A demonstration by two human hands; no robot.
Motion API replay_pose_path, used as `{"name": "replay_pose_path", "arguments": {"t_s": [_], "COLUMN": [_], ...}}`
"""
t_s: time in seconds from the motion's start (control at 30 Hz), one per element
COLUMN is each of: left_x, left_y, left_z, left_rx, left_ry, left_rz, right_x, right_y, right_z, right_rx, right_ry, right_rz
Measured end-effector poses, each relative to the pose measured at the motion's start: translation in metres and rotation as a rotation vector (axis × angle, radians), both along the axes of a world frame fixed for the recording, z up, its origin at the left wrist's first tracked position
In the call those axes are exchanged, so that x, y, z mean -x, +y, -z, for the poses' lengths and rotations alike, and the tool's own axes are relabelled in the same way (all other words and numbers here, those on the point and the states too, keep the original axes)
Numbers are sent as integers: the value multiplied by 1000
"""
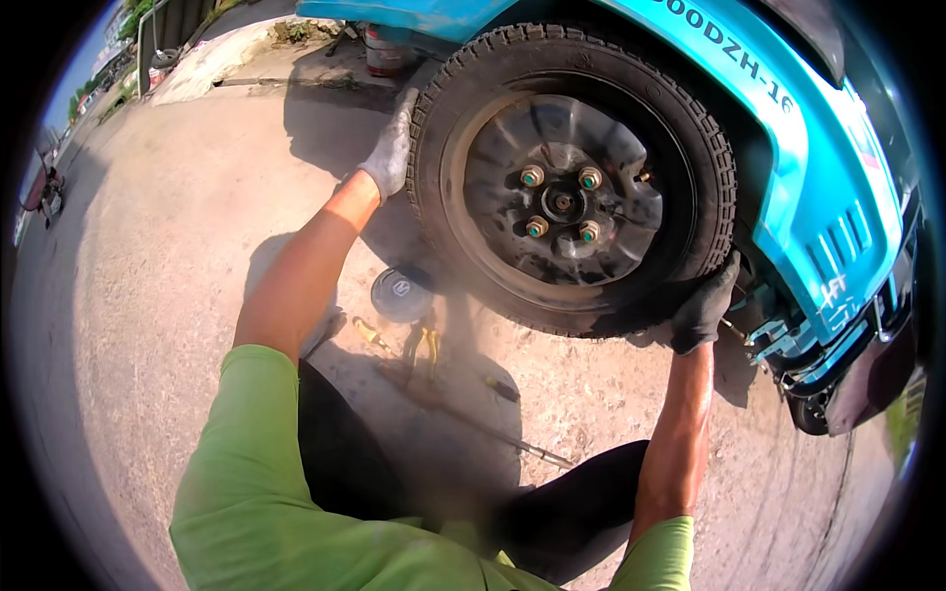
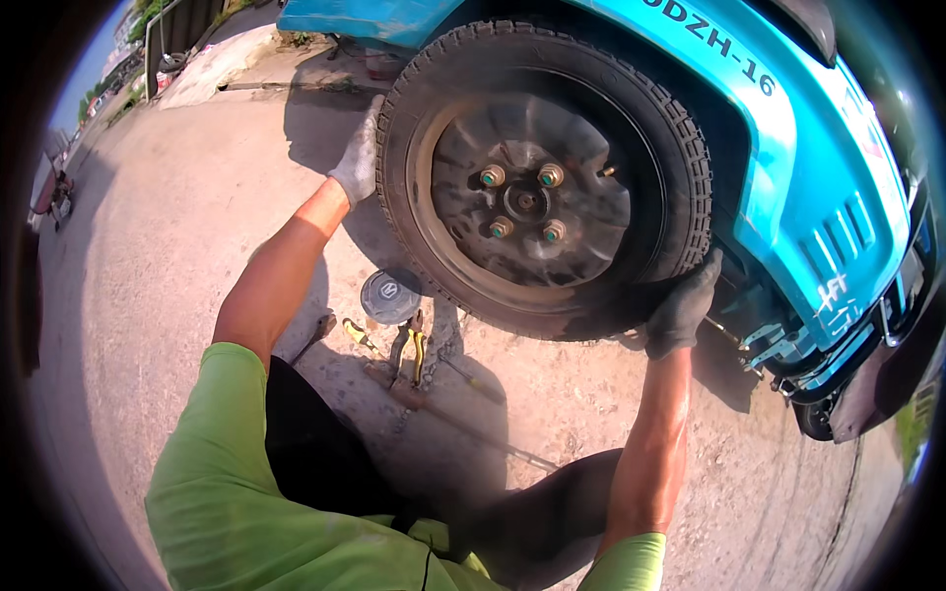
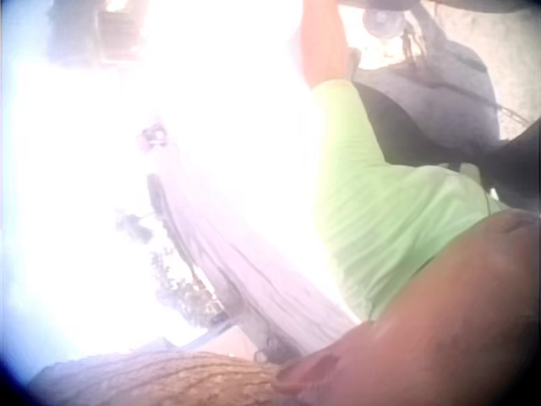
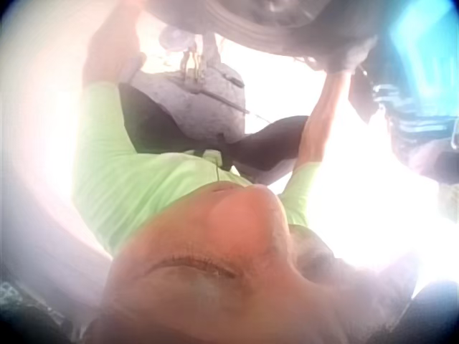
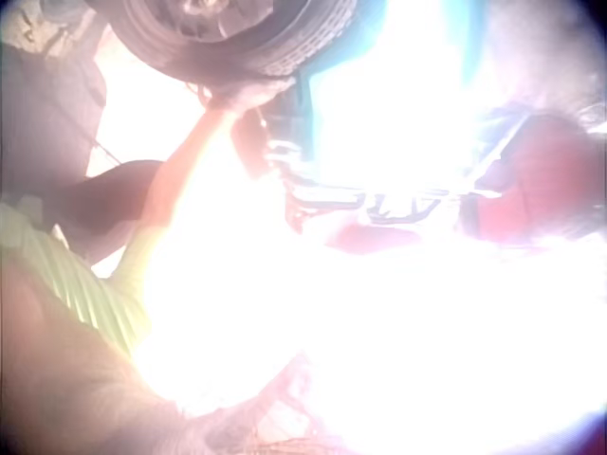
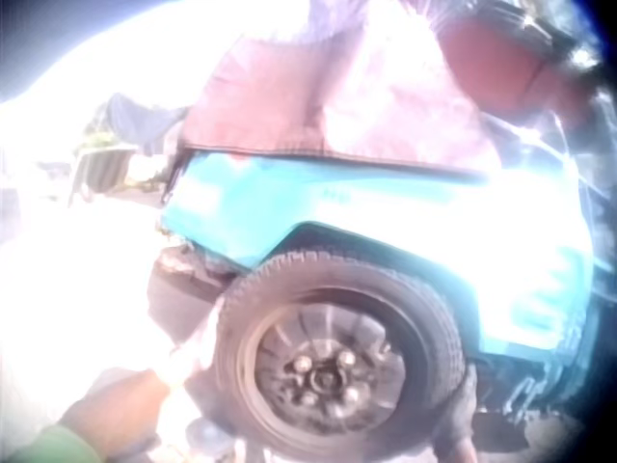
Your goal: The person removes a wheel from a motorized tricycle and uses a screwdriver and pliers to adjust or repair components within the hub assembly.
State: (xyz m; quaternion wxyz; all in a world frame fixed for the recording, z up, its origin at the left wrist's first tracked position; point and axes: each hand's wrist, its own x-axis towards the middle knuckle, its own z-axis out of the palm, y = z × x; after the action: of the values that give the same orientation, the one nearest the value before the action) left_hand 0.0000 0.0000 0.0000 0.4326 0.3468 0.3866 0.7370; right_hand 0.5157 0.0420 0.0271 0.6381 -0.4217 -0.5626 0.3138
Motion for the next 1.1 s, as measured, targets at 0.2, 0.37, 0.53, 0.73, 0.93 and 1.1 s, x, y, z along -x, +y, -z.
{"name": "replay_pose_path", "arguments": {"t_s": [0.2, 0.37, 0.53, 0.73, 0.93, 1.1], "left_x": [-35, -48, -47, -56, -30, -20], "left_y": [-39, -56, -60, -59, -58, -76], "left_z": [-57, -68, -71, -76, -33, -9], "left_rx": [45, 29, 57, 77, 24, -37], "left_ry": [-13, 26, -7, -7, -162, -83], "left_rz": [95, 9, 83, 33, 209, 269], "right_x": [19, 7, 12, 15, 8, 7], "right_y": [-13, -16, -36, -67, -101, -124], "right_z": [-26, -13, -26, -42, -18, -6], "right_rx": [133, 91, 82, 146, 91, 234], "right_ry": [226, 301, 283, 325, 252, 488], "right_rz": [-83, -183, -179, -185, -228, -399]}}
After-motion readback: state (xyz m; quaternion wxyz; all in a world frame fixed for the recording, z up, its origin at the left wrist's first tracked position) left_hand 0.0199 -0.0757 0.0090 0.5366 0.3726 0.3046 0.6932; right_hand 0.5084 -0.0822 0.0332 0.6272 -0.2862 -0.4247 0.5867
